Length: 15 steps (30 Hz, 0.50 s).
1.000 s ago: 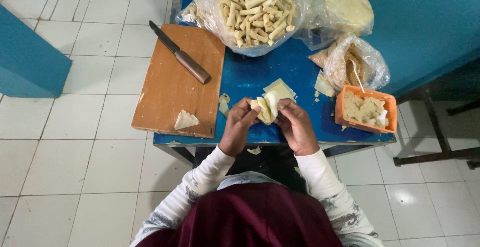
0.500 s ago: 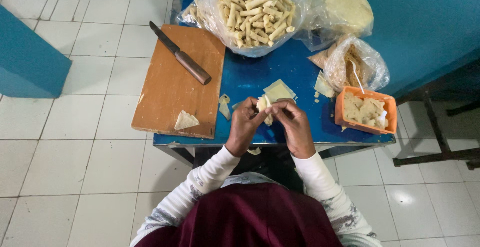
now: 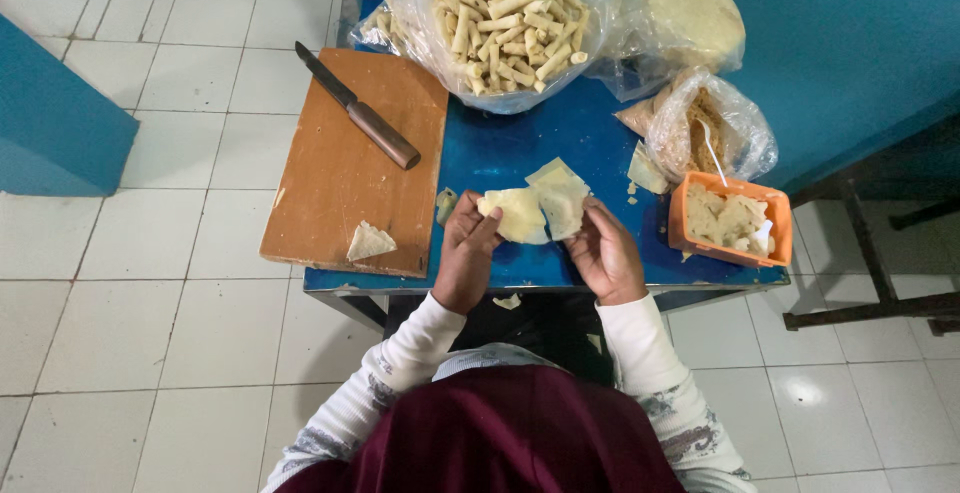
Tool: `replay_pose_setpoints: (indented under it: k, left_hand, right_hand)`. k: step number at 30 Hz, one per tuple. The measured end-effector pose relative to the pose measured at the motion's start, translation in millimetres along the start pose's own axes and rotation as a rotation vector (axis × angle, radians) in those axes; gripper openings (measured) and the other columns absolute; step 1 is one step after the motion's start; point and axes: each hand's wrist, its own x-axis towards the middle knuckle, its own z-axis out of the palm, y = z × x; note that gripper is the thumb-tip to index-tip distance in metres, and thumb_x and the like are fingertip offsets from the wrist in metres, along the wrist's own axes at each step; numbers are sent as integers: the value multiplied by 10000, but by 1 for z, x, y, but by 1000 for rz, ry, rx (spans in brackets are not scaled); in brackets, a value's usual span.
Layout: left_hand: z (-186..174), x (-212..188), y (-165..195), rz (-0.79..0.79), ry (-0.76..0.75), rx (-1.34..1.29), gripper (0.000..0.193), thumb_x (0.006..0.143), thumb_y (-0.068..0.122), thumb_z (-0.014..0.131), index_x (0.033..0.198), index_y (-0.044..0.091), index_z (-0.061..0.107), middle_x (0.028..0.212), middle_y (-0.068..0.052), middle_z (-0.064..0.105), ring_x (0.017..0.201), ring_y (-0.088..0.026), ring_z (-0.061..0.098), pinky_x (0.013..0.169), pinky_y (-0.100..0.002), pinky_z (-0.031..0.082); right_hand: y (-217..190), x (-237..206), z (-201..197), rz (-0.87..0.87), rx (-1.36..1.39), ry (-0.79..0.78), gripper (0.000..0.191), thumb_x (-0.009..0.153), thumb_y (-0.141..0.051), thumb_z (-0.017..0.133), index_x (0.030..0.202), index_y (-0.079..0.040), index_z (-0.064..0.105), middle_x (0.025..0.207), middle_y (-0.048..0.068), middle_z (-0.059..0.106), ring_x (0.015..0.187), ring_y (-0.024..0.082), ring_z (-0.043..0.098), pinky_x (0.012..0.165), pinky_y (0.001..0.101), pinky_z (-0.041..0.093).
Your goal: The person sits at a small blue table and tears pieces from thin pale sheets, folding and pressing the pieces and placing them into an orange container. They occasionally use a spoon to scoop brown powder from a plastic bag onto the sheets while working.
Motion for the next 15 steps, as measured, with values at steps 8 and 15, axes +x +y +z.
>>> replay_pose_setpoints:
  k: [8, 15]
  left_hand:
    - [1, -5, 17, 8, 57, 57, 145, 1031, 90, 542, 1164, 31, 537, 1148, -126, 688, 1043, -194, 682, 933, -350, 544]
    - [-3, -6, 20, 47, 73, 116, 119, 1067, 103, 557, 1134, 11, 521, 1147, -163, 698, 1052, -235, 694, 952, -376, 557]
  right_hand:
    - [-38, 10, 17, -670, -961, 68, 53, 1055, -76, 668, 1089, -36, 663, 992, 48, 701, 878, 165, 654, 774, 312, 527]
    - [-11, -11, 49, -1131, -1801, -192, 159, 926, -1, 681, 1084, 19, 682, 1075, 177, 725, 967, 367, 687, 830, 419, 557]
